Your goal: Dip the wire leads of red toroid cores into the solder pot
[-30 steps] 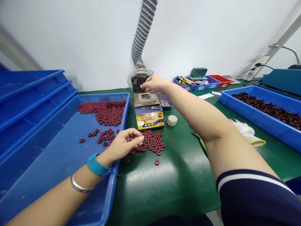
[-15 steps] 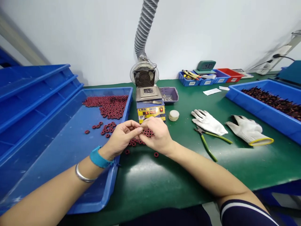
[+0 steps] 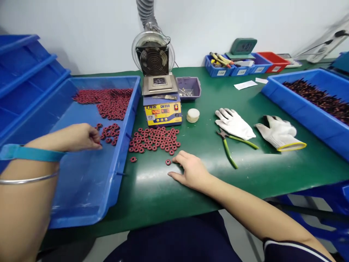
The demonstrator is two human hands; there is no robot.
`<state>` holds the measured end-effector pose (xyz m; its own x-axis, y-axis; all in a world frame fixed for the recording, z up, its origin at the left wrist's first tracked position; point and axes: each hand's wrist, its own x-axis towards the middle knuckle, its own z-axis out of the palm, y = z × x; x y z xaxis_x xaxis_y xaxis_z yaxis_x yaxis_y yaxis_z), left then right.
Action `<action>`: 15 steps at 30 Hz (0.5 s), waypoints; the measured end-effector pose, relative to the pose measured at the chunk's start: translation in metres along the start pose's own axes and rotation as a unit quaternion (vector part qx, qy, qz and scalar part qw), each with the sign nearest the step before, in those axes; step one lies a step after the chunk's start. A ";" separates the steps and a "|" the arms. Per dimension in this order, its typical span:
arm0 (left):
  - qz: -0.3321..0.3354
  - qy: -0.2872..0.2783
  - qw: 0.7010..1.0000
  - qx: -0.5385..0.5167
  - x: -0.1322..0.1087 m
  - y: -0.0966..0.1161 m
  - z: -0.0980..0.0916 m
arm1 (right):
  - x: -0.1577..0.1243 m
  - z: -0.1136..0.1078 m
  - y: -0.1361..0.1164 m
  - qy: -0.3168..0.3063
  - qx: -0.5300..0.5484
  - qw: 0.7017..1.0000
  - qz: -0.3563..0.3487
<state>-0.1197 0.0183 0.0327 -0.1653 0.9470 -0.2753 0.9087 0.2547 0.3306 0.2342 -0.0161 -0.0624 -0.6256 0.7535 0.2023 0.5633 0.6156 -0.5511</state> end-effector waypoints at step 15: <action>0.031 0.116 0.984 -0.133 -0.005 -0.003 -0.015 | 0.019 -0.005 -0.009 0.096 0.215 0.972 0.003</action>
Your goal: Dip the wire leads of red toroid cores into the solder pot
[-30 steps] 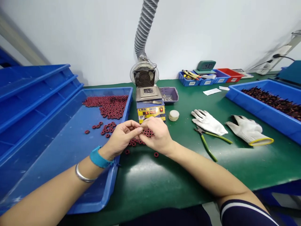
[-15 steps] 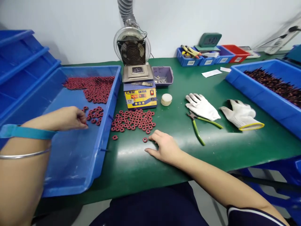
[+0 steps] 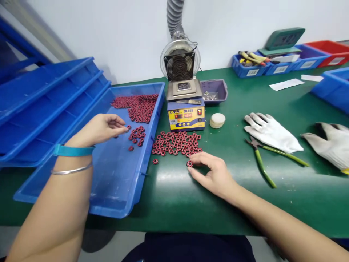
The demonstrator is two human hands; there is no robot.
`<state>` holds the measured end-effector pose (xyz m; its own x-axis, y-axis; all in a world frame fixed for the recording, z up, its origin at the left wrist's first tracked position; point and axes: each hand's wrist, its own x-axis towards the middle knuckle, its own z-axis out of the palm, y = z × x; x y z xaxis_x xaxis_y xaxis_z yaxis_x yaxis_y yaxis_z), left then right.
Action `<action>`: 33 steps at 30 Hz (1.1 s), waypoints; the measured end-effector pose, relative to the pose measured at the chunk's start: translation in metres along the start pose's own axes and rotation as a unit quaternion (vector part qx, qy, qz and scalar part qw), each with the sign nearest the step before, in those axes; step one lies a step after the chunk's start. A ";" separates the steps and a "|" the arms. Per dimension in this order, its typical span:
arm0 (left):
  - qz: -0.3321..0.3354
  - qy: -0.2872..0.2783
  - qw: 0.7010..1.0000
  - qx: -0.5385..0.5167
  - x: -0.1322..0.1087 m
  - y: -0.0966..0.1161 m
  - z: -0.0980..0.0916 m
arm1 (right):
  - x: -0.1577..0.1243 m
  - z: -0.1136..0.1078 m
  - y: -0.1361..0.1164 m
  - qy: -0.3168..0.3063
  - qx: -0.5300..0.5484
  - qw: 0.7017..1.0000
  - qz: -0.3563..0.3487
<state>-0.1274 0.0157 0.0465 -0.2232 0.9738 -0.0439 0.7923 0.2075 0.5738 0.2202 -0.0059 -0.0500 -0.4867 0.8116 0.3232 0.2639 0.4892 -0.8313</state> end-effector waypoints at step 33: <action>0.141 -0.086 0.874 -0.457 -0.031 0.065 0.091 | 0.124 0.007 -0.055 -0.088 0.280 0.954 0.058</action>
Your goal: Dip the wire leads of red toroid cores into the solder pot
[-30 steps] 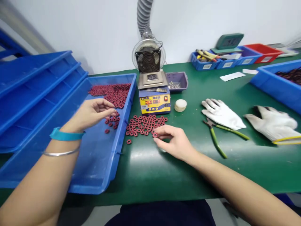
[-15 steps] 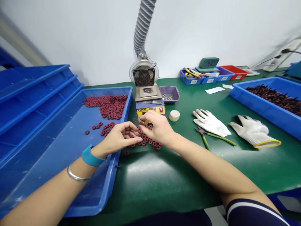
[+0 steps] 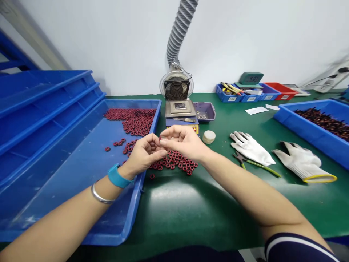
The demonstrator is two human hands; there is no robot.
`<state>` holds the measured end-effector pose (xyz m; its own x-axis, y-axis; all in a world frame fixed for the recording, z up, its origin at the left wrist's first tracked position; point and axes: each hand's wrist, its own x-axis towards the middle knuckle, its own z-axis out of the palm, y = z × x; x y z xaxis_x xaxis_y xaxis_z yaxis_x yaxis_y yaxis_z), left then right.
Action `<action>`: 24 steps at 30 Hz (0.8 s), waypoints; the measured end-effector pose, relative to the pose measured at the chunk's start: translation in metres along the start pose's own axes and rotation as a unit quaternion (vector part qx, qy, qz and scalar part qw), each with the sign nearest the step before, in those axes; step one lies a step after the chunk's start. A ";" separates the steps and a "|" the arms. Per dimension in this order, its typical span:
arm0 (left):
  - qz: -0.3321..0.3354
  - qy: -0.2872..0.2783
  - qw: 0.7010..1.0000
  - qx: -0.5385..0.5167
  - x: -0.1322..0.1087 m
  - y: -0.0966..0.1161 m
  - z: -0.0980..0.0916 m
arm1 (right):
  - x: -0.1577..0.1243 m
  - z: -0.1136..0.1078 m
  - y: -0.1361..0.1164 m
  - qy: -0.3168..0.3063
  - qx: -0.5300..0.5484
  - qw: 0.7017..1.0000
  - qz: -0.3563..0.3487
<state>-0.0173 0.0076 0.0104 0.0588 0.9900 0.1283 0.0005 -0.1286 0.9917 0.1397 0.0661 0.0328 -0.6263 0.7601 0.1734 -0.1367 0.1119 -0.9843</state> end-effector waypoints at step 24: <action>0.147 0.205 0.965 0.069 0.011 0.020 -0.027 | -0.017 0.006 0.019 0.049 0.210 0.971 0.106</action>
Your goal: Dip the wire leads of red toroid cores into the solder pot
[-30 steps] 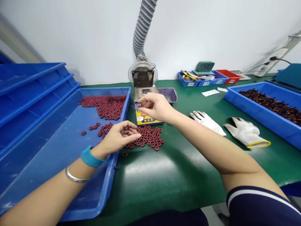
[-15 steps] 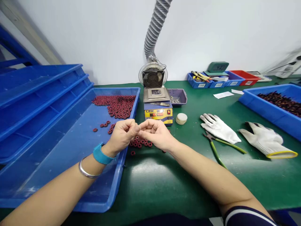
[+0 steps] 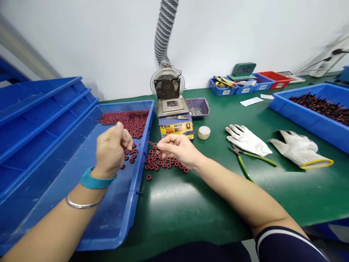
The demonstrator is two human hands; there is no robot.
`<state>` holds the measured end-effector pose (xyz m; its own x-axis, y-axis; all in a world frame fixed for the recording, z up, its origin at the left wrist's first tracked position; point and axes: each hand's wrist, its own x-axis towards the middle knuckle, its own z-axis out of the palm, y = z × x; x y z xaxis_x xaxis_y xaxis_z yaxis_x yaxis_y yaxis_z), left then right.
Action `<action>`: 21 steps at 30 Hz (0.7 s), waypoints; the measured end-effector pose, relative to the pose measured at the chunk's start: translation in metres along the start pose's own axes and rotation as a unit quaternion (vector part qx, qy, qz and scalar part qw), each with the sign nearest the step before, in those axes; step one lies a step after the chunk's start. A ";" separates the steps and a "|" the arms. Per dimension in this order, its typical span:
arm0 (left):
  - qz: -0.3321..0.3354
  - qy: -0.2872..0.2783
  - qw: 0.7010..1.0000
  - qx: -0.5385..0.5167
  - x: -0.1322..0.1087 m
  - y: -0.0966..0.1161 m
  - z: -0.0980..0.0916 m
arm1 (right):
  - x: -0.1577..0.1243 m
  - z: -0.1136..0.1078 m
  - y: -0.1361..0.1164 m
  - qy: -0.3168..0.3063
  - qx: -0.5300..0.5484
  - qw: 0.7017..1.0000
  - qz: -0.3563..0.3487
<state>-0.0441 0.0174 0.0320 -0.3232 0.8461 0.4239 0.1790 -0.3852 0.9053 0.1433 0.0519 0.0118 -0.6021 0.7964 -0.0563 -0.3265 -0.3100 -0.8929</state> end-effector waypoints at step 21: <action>-0.076 -0.341 0.924 0.157 -0.027 -0.014 0.021 | 0.121 -0.032 -0.106 0.233 -0.505 0.820 -0.132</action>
<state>-0.0181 0.0078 0.0072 0.2748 0.9581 0.0803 0.4747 -0.2078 0.8553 0.1286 0.1973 0.0855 -0.1871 0.9513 0.2449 0.5110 0.3072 -0.8028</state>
